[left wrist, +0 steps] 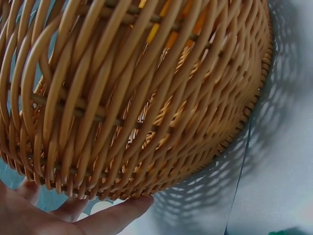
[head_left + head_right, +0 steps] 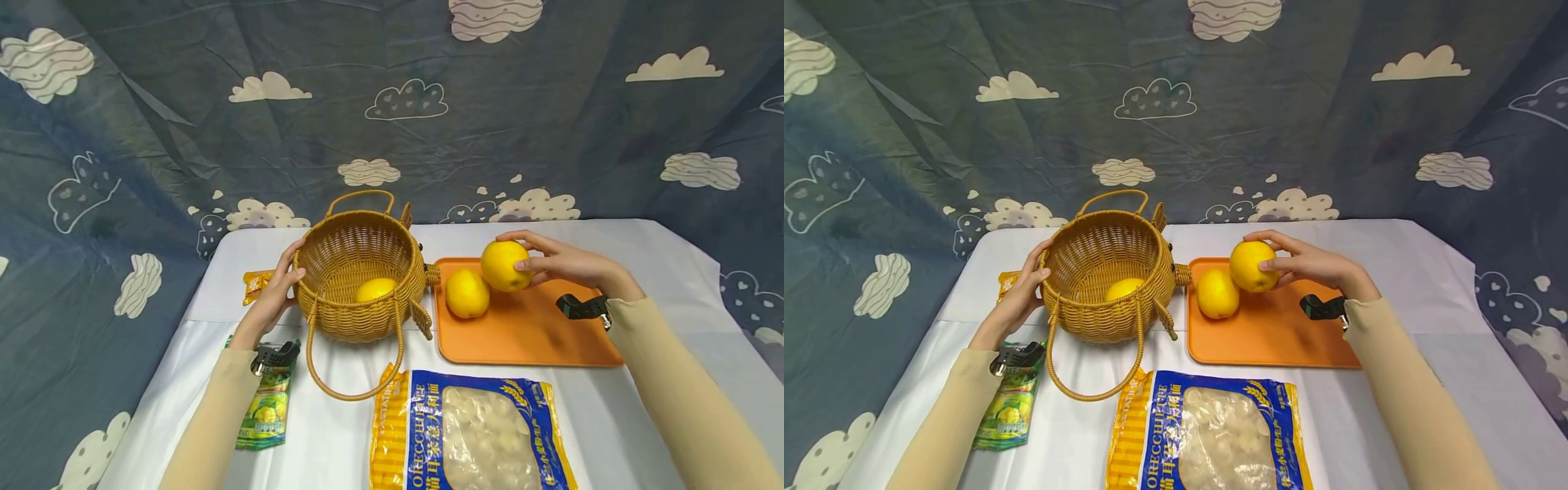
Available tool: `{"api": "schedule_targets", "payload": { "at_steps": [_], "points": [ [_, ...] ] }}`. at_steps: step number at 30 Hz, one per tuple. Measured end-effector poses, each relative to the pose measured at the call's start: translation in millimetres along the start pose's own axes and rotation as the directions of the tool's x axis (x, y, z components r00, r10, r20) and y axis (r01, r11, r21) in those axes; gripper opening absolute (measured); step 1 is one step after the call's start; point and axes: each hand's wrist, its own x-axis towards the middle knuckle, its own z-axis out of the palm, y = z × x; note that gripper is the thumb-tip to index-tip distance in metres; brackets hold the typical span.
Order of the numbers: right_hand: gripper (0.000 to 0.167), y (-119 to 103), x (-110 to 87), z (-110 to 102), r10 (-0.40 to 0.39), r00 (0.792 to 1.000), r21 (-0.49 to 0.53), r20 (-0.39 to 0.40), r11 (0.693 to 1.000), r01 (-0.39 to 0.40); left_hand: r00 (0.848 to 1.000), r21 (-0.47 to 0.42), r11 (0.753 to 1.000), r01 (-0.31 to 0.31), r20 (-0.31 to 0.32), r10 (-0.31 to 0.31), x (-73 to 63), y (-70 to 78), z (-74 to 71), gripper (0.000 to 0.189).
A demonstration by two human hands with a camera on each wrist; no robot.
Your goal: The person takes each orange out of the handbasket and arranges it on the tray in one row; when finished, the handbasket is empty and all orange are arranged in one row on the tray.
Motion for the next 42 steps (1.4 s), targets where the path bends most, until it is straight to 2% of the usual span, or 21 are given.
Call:
{"api": "schedule_targets", "payload": {
  "at_steps": [7,14,22,29,38,42],
  "points": [
    [0.057,30.0,-9.1,7.0,0.057,0.998,-0.027,-0.035,0.998,-0.057,1.000,0.000,1.000,-0.006,0.001,0.006,-0.2,-0.7,-0.2,0.058],
    [0.061,45.1,-10.2,18.7,0.048,0.999,-0.061,-0.027,0.997,-0.049,1.000,-0.002,1.000,-0.004,-0.003,0.004,0.0,-1.4,-0.4,0.058],
    [0.065,45.3,-11.4,25.7,0.059,0.998,-0.116,-0.034,0.991,-0.063,1.000,-0.003,1.000,-0.007,-0.002,0.007,-0.1,-1.2,0.2,0.059],
    [0.071,41.0,-14.6,23.4,0.099,0.995,-0.115,-0.024,0.988,-0.101,1.000,0.000,1.000,-0.008,-0.005,0.008,-0.6,-1.4,0.0,0.058],
    [0.066,42.1,-16.7,17.7,0.108,0.993,-0.151,-0.042,0.982,-0.114,1.000,0.003,1.000,-0.012,-0.005,0.012,-0.4,-2.4,0.4,0.058],
    [0.061,44.3,-15.2,18.5,0.101,0.993,-0.131,-0.055,0.986,-0.107,1.000,-0.004,1.000,-0.009,-0.012,0.009,0.0,-1.8,0.8,0.058]
  ]
}}
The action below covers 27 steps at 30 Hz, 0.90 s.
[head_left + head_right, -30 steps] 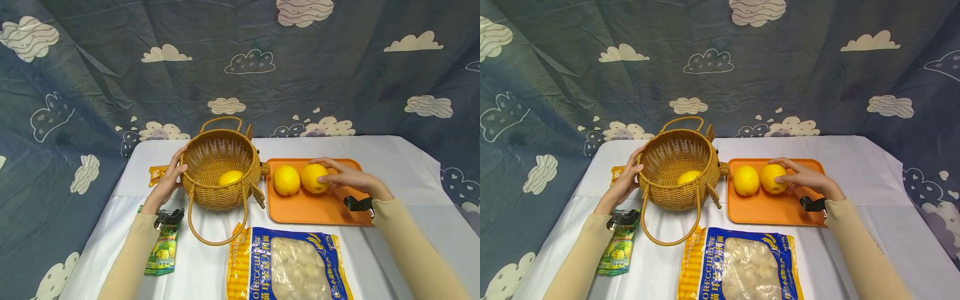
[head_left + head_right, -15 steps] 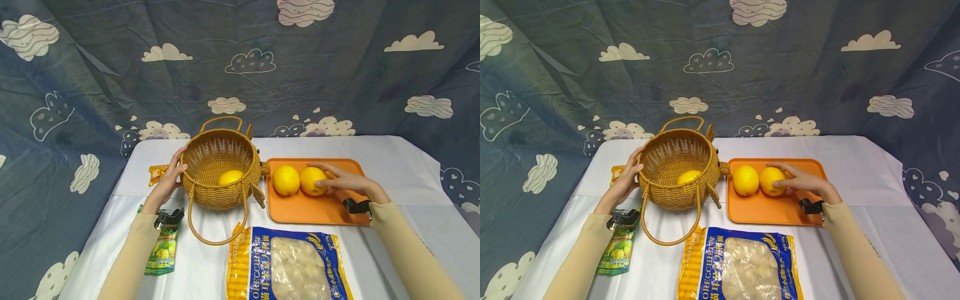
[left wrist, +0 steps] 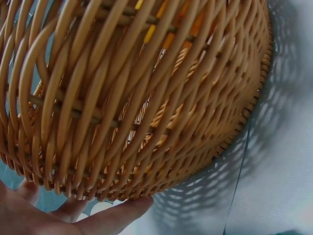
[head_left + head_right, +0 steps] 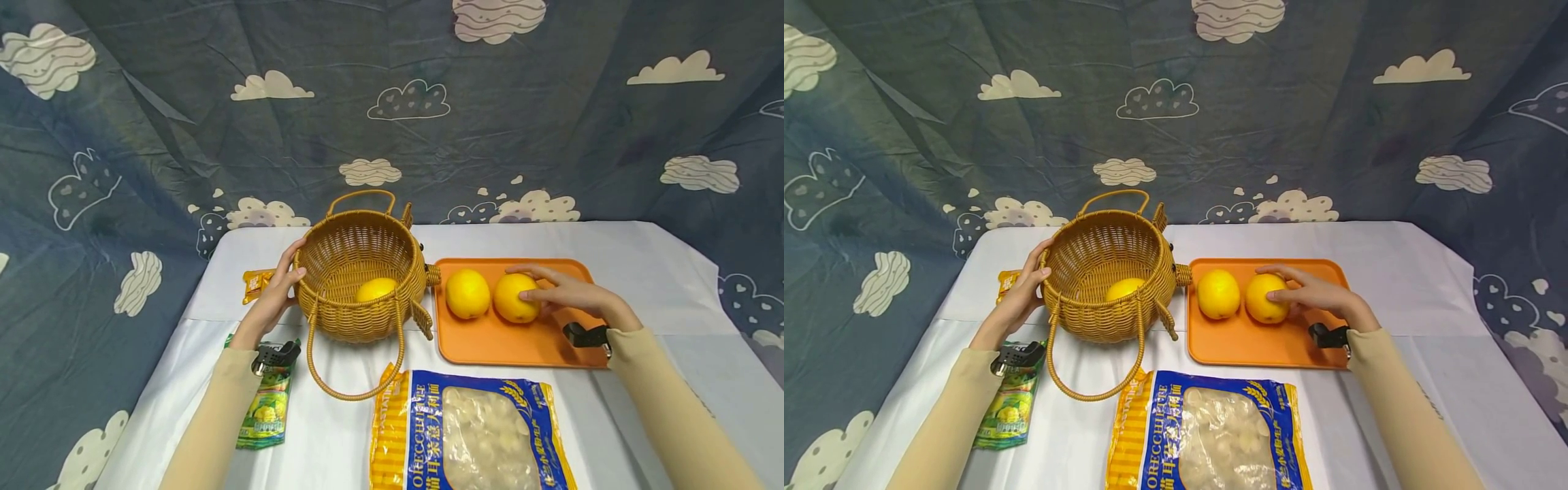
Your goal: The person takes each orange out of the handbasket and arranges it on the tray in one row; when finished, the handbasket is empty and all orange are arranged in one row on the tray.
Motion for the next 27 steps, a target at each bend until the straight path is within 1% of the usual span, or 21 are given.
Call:
{"api": "schedule_targets", "payload": {
  "at_steps": [4,7,13,20,24,27],
  "points": [
    [0.059,2.1,3.3,2.1,-0.021,1.000,0.064,0.016,0.998,0.020,1.000,-0.002,1.000,0.003,0.000,-0.003,0.5,0.5,0.1,0.058],
    [0.060,1.9,3.6,1.6,-0.007,0.999,0.085,0.045,0.996,0.003,1.000,0.001,1.000,0.004,0.005,-0.004,1.0,0.3,0.0,0.058],
    [0.067,-1.8,1.1,-2.3,0.038,0.996,0.064,0.075,0.997,-0.043,1.000,-0.002,1.000,0.000,0.004,0.000,0.1,1.1,0.2,0.059],
    [0.067,1.1,1.1,-3.3,0.066,0.997,0.038,0.051,0.997,-0.068,1.000,0.006,1.000,0.009,0.006,-0.009,-1.2,3.3,2.1,0.060],
    [0.065,2.9,0.9,-1.9,0.039,0.999,0.048,0.032,0.998,-0.040,1.000,0.002,1.000,0.011,-0.001,-0.011,-1.1,3.0,2.1,0.060],
    [0.063,3.6,2.1,0.1,-0.003,1.000,0.067,0.022,0.998,0.001,1.000,0.008,1.000,0.001,-0.005,-0.001,-0.7,1.7,1.9,0.059]
  ]
}}
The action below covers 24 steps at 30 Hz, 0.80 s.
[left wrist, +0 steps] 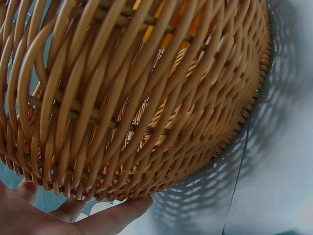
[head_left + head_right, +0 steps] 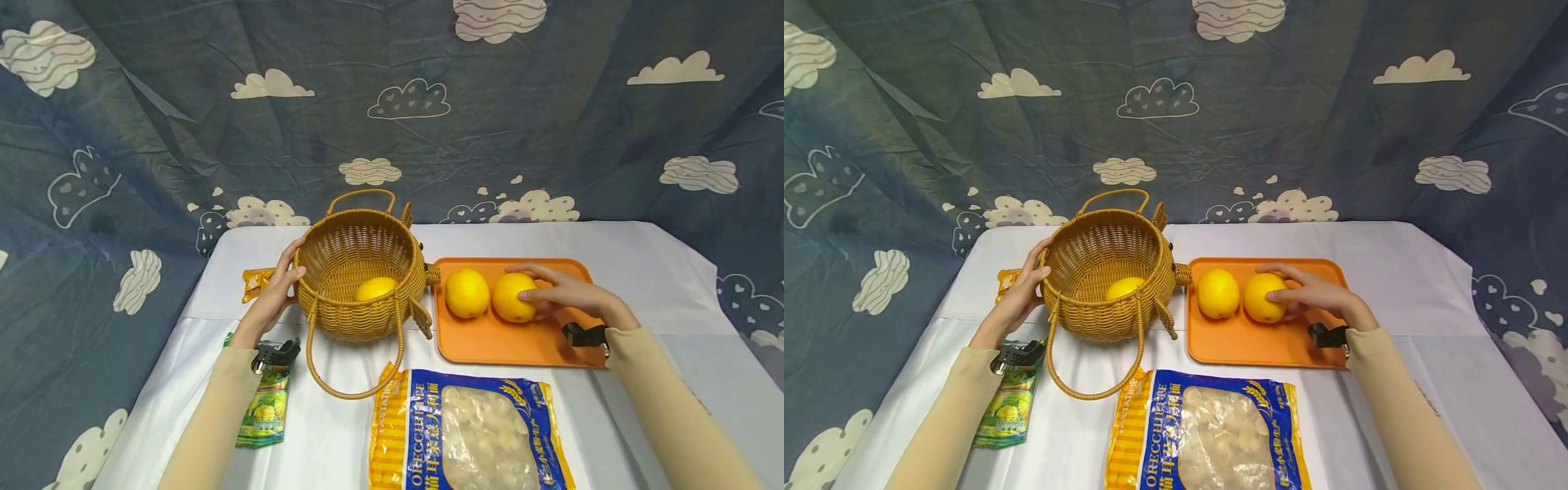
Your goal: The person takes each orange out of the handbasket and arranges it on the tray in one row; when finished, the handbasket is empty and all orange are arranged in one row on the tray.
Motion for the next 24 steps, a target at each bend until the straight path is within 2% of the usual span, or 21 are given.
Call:
{"api": "schedule_targets", "payload": {
  "at_steps": [4,12,20,24],
  "points": [
    [0.063,1.5,2.7,1.1,-0.023,1.000,0.016,0.009,1.000,0.023,1.000,0.011,1.000,-0.014,0.004,0.014,-0.1,-0.9,-0.2,0.058],
    [0.069,2.7,2.4,-2.0,0.017,1.000,-0.002,0.023,1.000,-0.017,1.000,-0.010,1.000,0.005,-0.004,-0.005,0.2,0.1,0.1,0.058],
    [0.066,-3.5,-4.6,-10.4,0.018,1.000,-0.026,-0.012,1.000,-0.018,1.000,-0.010,1.000,0.009,0.000,-0.009,1.1,-0.8,-0.4,0.060],
    [0.061,-14.7,-8.0,-17.1,-0.014,0.999,-0.060,-0.038,0.998,0.012,1.000,-0.004,1.000,0.014,-0.003,-0.014,1.0,-1.2,-0.6,0.060]
  ]
}}
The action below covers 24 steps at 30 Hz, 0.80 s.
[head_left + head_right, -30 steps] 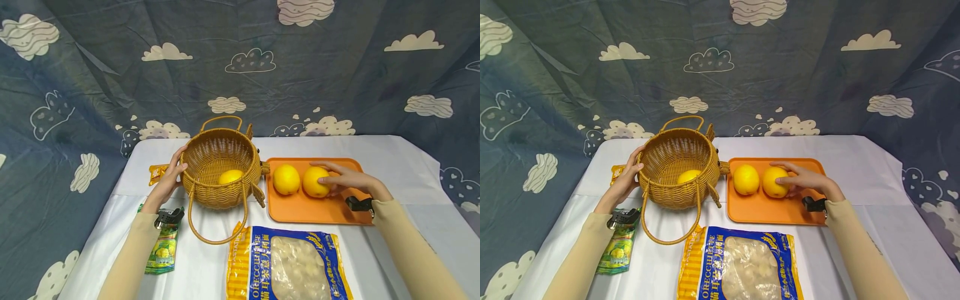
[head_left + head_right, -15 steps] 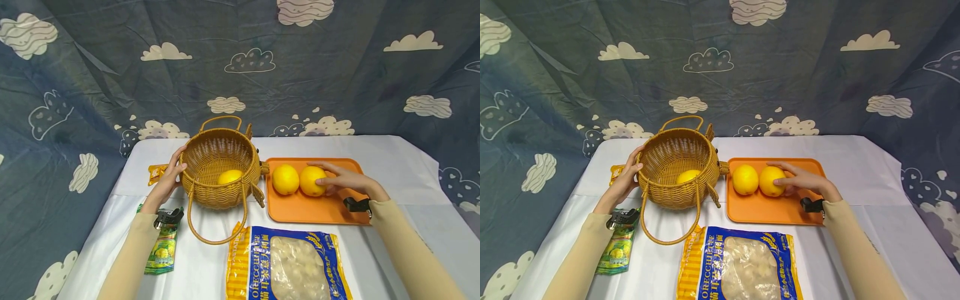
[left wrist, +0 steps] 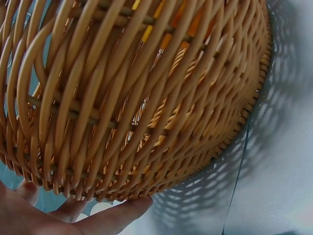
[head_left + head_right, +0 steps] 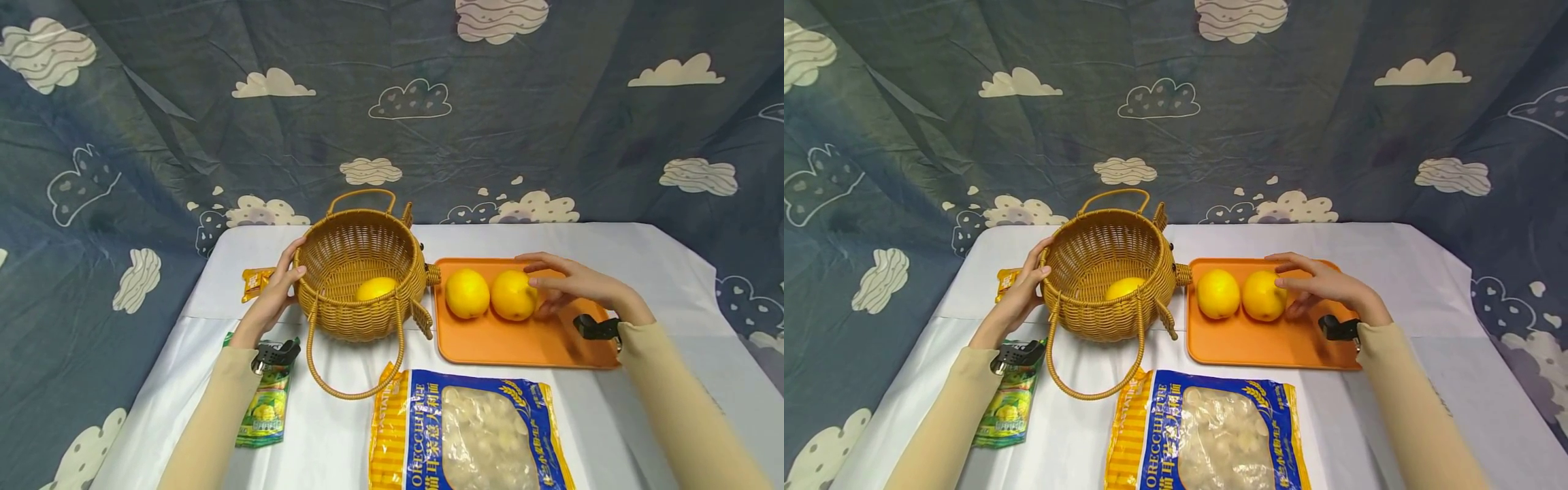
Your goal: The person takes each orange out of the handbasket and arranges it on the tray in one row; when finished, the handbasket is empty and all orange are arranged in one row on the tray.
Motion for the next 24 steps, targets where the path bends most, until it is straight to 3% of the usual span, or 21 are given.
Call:
{"api": "schedule_targets", "payload": {
  "at_steps": [7,12,17,24],
  "points": [
    [0.051,-39.5,3.1,-8.8,-0.131,0.989,-0.030,-0.075,0.991,0.129,1.000,0.008,1.000,-0.005,0.000,0.005,0.0,0.2,0.1,0.061],
    [0.049,-81.2,19.9,-4.2,-0.205,0.978,-0.016,-0.048,0.979,0.204,1.000,0.007,1.000,-0.011,-0.003,0.011,-0.6,-0.1,0.4,0.061],
    [0.046,-123.3,47.3,10.1,-0.286,0.958,0.002,0.029,0.958,0.286,1.000,-0.001,1.000,-0.015,-0.003,0.015,-0.7,-0.1,0.5,0.060],
    [0.045,-173.1,96.0,46.1,-0.387,0.899,0.100,0.204,0.922,0.374,1.000,-0.001,1.000,-0.012,-0.005,0.012,0.7,-1.1,0.3,0.062]
  ]
}}
